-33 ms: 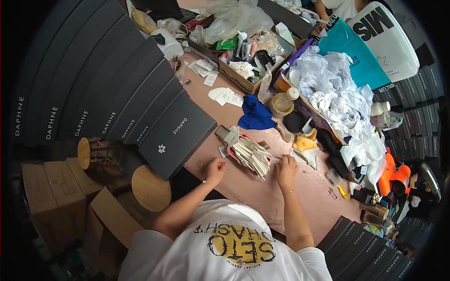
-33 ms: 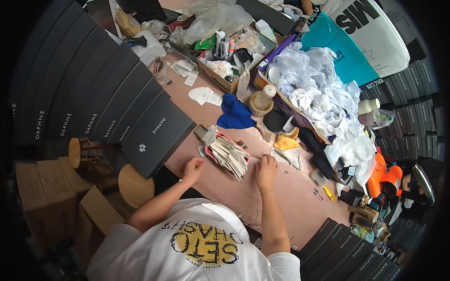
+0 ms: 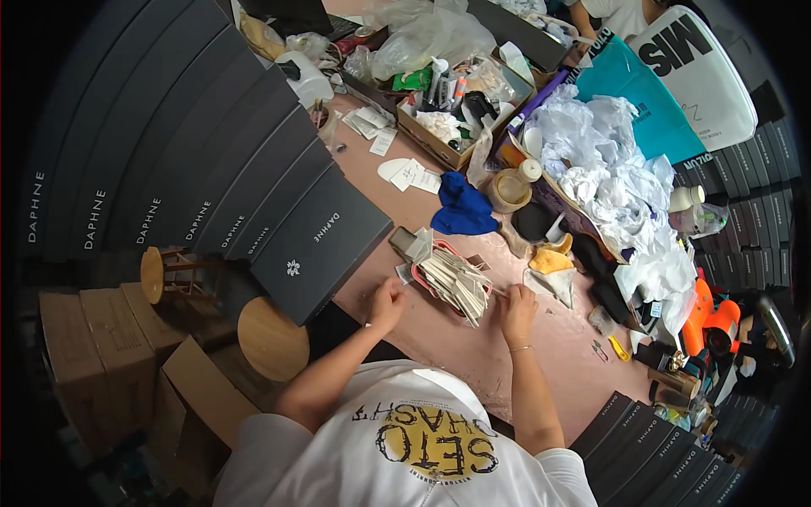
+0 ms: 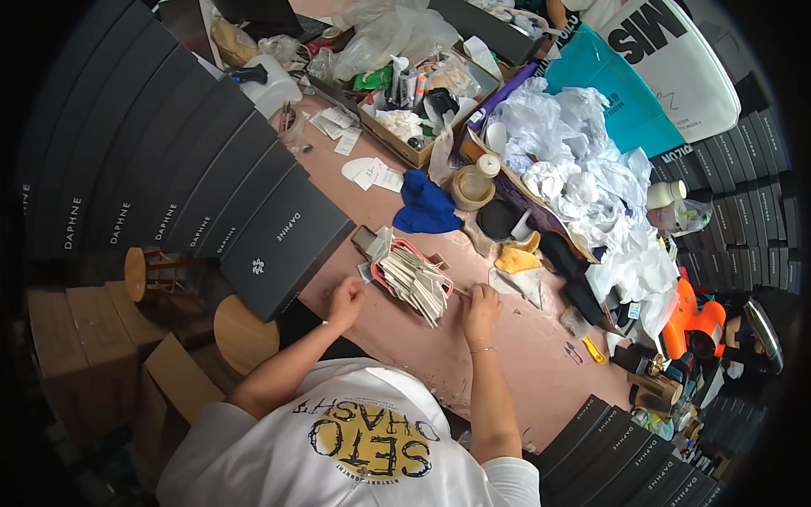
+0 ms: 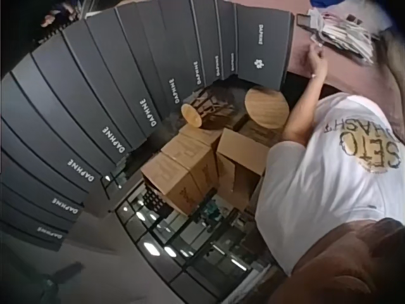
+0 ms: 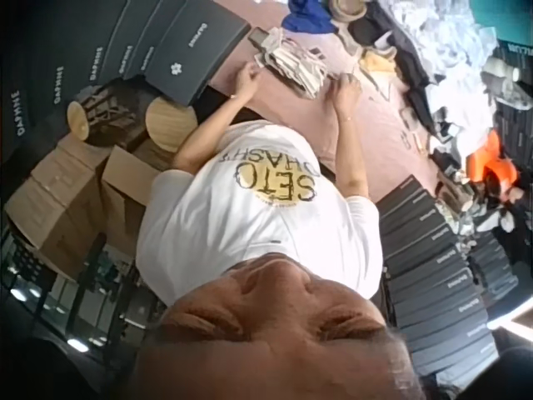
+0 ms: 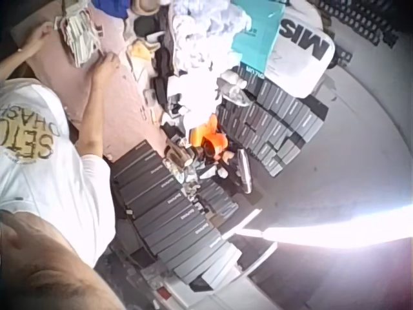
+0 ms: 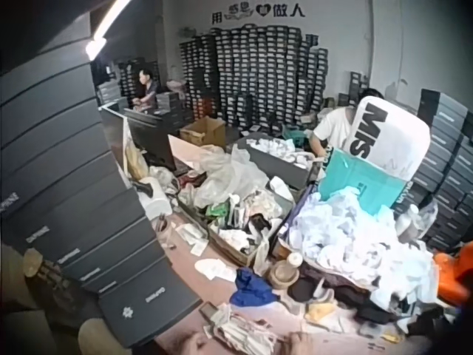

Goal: Packing shoes into boxes, wrapping them in tissue paper, and organizing shipping labels.

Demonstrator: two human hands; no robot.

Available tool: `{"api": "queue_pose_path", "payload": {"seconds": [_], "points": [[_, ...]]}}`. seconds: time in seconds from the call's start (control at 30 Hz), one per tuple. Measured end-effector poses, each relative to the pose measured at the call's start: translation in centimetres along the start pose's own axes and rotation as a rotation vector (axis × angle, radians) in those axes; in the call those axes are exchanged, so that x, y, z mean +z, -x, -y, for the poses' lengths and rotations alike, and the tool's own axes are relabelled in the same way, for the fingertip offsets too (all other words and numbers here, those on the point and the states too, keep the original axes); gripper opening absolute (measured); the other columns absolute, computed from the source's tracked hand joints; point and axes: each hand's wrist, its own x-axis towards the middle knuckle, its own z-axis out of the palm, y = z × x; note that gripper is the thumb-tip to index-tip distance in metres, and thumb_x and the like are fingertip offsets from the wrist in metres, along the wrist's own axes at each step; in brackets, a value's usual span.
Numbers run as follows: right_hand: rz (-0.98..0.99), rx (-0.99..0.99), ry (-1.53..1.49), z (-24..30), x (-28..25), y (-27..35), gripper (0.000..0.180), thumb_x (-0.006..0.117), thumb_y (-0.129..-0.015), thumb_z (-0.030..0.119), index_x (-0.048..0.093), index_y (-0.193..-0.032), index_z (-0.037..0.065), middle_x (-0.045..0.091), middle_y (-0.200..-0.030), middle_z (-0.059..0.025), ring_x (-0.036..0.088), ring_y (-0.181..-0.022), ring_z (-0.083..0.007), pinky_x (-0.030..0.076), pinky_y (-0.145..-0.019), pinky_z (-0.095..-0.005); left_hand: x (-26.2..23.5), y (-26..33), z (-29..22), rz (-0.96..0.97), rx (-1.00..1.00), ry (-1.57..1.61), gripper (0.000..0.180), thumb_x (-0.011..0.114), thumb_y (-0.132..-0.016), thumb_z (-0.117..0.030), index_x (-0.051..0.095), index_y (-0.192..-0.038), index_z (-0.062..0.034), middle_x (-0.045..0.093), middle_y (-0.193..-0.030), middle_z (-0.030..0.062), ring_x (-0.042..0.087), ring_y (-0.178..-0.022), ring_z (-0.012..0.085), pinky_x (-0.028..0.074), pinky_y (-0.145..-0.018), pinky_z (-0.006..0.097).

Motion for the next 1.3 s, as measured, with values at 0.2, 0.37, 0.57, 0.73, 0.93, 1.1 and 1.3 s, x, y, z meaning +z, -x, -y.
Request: {"api": "queue_pose_path", "payload": {"seconds": [0.2,0.37,0.57,0.73,0.93,1.1,1.3], "points": [[-0.082,0.061,-0.615,6.2,-6.9,0.3,0.014,0.061,-0.087,0.007,0.060,-0.098,-0.001,0.062,-0.086,-0.0146,0.060,-0.071,-0.0281,0.048,-0.064,-0.0330,-2.9,-6.5,-3.2,0.014,0.335,-0.606,0.068,0.068,-0.074,-0.010,0.038,-0.135,-0.0059,0.061,-0.101,0.0186,0.061,-0.097,0.0339,0.049,-0.083,0.041],[-0.156,-0.208,-0.505,8.5,-6.6,0.1,0.012,0.062,-0.084,0.003,0.060,-0.095,0.000,0.060,-0.084,-0.0142,0.059,-0.072,-0.0281,0.047,-0.064,-0.0345,-2.0,-9.1,-4.3,0.080,0.421,-0.811,0.063,0.065,-0.077,-0.014,0.040,-0.134,-0.0094,0.061,-0.101,0.0159,0.059,-0.100,0.0325,0.049,-0.085,0.043],[-0.155,-0.311,-0.396,9.9,-6.0,-0.6,0.015,0.065,-0.079,0.005,0.062,-0.094,0.005,0.061,-0.084,-0.0110,0.057,-0.082,-0.0288,0.041,-0.076,-0.0379,-2.6,-9.4,-5.1,0.091,0.359,-0.687,0.046,0.059,-0.084,-0.015,0.047,-0.128,-0.0082,0.062,-0.101,0.0183,0.059,-0.101,0.0346,0.050,-0.082,0.043],[-0.020,-0.396,-0.216,9.3,-5.5,-1.6,0.017,0.065,-0.080,0.008,0.064,-0.097,0.006,0.063,-0.087,-0.0086,0.059,-0.083,-0.0260,0.041,-0.074,-0.0374,-4.3,-7.3,-8.1,-0.069,0.383,-0.449,0.023,0.054,-0.089,-0.017,0.061,-0.107,-0.0042,0.063,-0.086,0.0180,0.063,-0.083,0.0345,0.050,-0.070,0.042],[-0.019,-0.330,-0.202,9.9,-4.3,-1.6,0.019,0.064,-0.081,0.010,0.065,-0.100,0.005,0.063,-0.088,-0.0107,0.059,-0.081,-0.0284,0.041,-0.075,-0.0388,-6.5,-4.3,-10.0,0.320,-0.120,0.293,0.030,0.059,-0.092,-0.027,0.060,-0.073,-0.0035,0.053,-0.061,0.0024,0.048,-0.049,0.0114,0.037,-0.046,0.028],[0.025,-0.242,-0.252,10.0,-5.8,-2.4,0.030,0.064,-0.083,0.017,0.063,-0.111,0.006,0.064,-0.097,-0.0112,0.059,-0.091,-0.0265,0.040,-0.080,-0.0388,-2.6,-3.4,-9.5,0.552,-0.384,0.711,0.025,0.057,-0.095,-0.029,0.056,-0.082,-0.0075,0.046,-0.064,-0.0032,0.039,-0.050,0.0056,0.033,-0.046,0.023],[0.149,-0.464,-0.234,12.7,-10.0,-2.0,0.073,0.075,-0.074,0.032,0.045,-0.135,0.005,0.050,-0.131,-0.0168,0.045,-0.122,-0.0334,0.036,-0.096,-0.0411,-0.2,-1.2,-11.0,0.495,-0.343,0.711,0.022,0.054,-0.096,-0.027,0.058,-0.086,-0.0077,0.046,-0.062,-0.0038,0.040,-0.050,0.0046,0.034,-0.045,0.022]]}}
